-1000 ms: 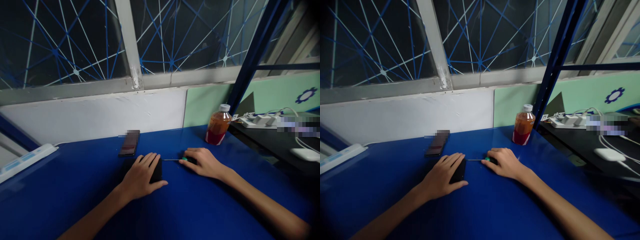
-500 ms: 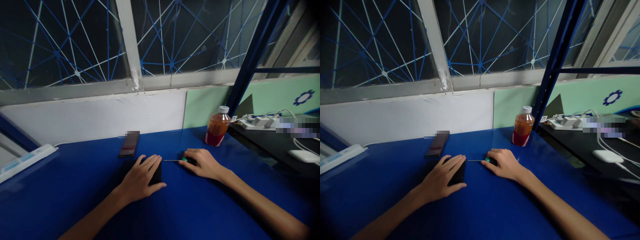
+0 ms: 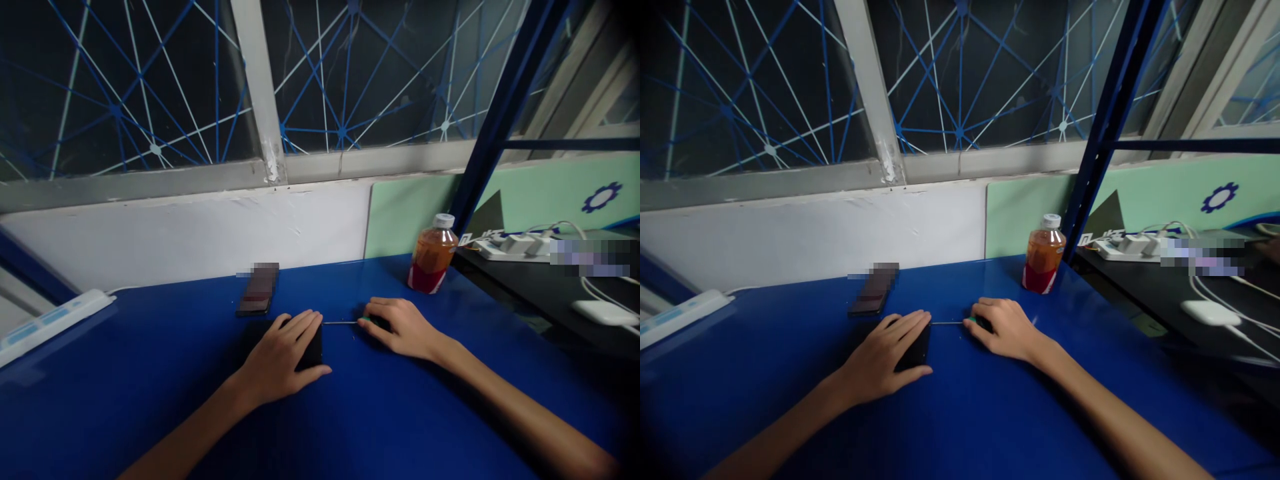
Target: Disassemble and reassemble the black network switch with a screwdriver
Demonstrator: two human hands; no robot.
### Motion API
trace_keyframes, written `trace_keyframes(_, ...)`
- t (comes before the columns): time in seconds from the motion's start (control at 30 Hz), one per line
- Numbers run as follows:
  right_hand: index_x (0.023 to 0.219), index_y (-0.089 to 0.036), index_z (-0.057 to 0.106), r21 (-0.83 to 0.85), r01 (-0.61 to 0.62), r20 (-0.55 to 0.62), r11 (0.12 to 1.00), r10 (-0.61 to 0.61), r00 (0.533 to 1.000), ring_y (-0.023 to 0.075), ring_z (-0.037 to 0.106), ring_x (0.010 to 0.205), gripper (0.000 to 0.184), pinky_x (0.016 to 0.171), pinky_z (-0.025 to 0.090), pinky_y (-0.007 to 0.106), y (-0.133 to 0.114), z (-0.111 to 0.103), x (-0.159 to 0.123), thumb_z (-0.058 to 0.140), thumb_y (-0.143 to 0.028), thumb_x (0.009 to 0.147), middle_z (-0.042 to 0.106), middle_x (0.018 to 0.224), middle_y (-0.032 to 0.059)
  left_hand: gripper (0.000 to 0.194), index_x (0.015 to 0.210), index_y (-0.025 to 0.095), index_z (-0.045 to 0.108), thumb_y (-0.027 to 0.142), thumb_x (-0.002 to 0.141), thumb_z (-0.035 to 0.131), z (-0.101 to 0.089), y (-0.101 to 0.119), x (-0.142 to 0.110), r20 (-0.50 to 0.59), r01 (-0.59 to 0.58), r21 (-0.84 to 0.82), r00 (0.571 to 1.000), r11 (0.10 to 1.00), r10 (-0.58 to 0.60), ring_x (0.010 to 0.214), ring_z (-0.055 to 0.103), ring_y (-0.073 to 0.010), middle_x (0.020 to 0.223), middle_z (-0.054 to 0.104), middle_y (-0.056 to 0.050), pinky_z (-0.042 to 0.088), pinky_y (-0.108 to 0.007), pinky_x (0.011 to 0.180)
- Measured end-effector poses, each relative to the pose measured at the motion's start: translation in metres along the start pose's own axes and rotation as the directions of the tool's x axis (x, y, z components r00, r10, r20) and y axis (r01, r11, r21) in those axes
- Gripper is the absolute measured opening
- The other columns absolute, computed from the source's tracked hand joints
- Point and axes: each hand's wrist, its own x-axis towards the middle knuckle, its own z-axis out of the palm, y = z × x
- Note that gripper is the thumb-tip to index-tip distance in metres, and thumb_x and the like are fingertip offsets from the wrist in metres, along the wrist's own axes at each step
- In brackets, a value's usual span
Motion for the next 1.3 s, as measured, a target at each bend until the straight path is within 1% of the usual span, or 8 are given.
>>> trace_keyframes(0.13, 0.084, -0.019, 0.062, 0.0, -0.022, -0.011, 1.0, 0.022, 1.0, 0.0154, 0.058, 0.068, 0.03, 0.059, 0.035, 0.026, 0.004, -0.002, 0.0, 0.042, -0.039, 0.094, 0.063, 0.078, 0.0036, 0.073, 0.146, 0.017, 0.022, 0.053, 0.089, 0.05, -0.001, 0.0, -0.001, -0.01, -0.022, -0.002, 1.0, 1.0, 0.022, 0.132, 0.038, -0.0305, 0.144, 0.04, -0.015, 0.035, -0.052, 0.105)
trace_keyframes(0.27, 0.083, -0.019, 0.063, 0.011, -0.028, -0.021, 1.0, 0.028, 0.999, 0.015, 0.057, 0.066, 0.03, 0.058, 0.034, 0.026, 0.004, -0.003, 0.0, 0.043, -0.039, 0.093, 0.062, 0.076, 0.0031, 0.062, 0.142, 0.022, 0.034, 0.048, 0.089, 0.052, -0.002, 0.001, -0.002, -0.05, -0.066, 0.023, 0.996, 0.998, 0.067, 0.136, 0.031, -0.0326, 0.148, 0.034, -0.014, 0.031, -0.056, 0.106)
trace_keyframes(0.5, 0.079, -0.018, 0.063, 0.074, -0.009, -0.031, 0.997, 0.011, 0.999, 0.0138, 0.055, 0.063, 0.03, 0.058, 0.035, 0.026, 0.0, -0.003, 0.0, 0.045, -0.038, 0.092, 0.062, 0.074, 0.0026, 0.062, 0.142, 0.02, 0.033, 0.049, 0.09, 0.051, -0.004, 0.002, -0.001, -0.043, -0.109, 0.001, 0.993, 0.994, 0.109, 0.135, 0.033, -0.0305, 0.142, 0.044, -0.012, 0.03, -0.056, 0.107)
trace_keyframes(0.7, 0.078, -0.018, 0.063, 0.072, -0.026, -0.065, 0.997, 0.03, 0.997, 0.0138, 0.053, 0.062, 0.03, 0.057, 0.034, 0.026, 0.005, -0.009, 0.001, 0.046, -0.039, 0.091, 0.061, 0.071, 0.0018, 0.064, 0.143, 0.019, 0.031, 0.049, 0.091, 0.05, -0.005, 0.002, 0.0, -0.05, -0.119, 0.005, 0.992, 0.993, 0.119, 0.136, 0.033, -0.0306, 0.142, 0.044, -0.013, 0.03, -0.056, 0.106)
trace_keyframes(0.87, 0.076, -0.018, 0.063, 0.087, -0.065, -0.116, 0.994, 0.075, 0.99, 0.0146, 0.053, 0.062, 0.033, 0.058, 0.036, 0.027, 0.012, -0.02, 0.0, 0.045, -0.041, 0.091, 0.062, 0.07, 0.0022, 0.067, 0.146, 0.021, 0.024, 0.051, 0.091, 0.048, -0.008, 0.005, 0.003, 0.009, -0.126, 0.011, 0.992, 0.992, 0.126, 0.139, 0.025, -0.0293, 0.148, 0.036, -0.01, 0.027, -0.055, 0.109)
trace_keyframes(1.03, 0.075, -0.018, 0.062, 0.086, -0.079, -0.15, 0.993, 0.091, 0.985, 0.0148, 0.053, 0.06, 0.034, 0.056, 0.035, 0.027, 0.016, -0.025, -0.002, 0.045, -0.044, 0.091, 0.061, 0.068, 0.002, 0.066, 0.145, 0.025, 0.026, 0.053, 0.089, 0.049, -0.006, 0.006, 0.003, -0.016, -0.086, 0.037, 0.996, 0.996, 0.087, 0.14, 0.019, -0.0338, 0.153, 0.022, -0.011, 0.026, -0.058, 0.108)
trace_keyframes(1.17, 0.073, -0.018, 0.061, 0.092, -0.086, -0.109, 0.992, 0.096, 0.989, 0.0144, 0.053, 0.059, 0.035, 0.055, 0.034, 0.027, 0.015, -0.023, -0.001, 0.045, -0.044, 0.091, 0.061, 0.068, 0.0022, 0.073, 0.147, 0.022, 0.022, 0.056, 0.088, 0.049, 0.001, 0.004, 0.001, -0.057, 0.009, 0.035, 0.998, 0.999, -0.007, 0.135, 0.03, -0.0342, 0.148, 0.033, -0.014, 0.029, -0.057, 0.107)
trace_keyframes(1.3, 0.068, -0.019, 0.057, 0.09, -0.081, -0.012, 0.993, 0.083, 0.997, 0.013, 0.049, 0.055, 0.041, 0.053, 0.031, 0.027, 0.012, -0.018, -0.001, 0.045, -0.051, 0.09, 0.058, 0.062, 0.0009, 0.07, 0.143, 0.02, 0.032, 0.058, 0.086, 0.05, 0.003, 0.002, 0.0, -0.095, 0.056, 0.018, 0.994, 0.998, -0.054, 0.12, 0.046, -0.0332, 0.13, 0.051, -0.015, 0.037, -0.054, 0.099)
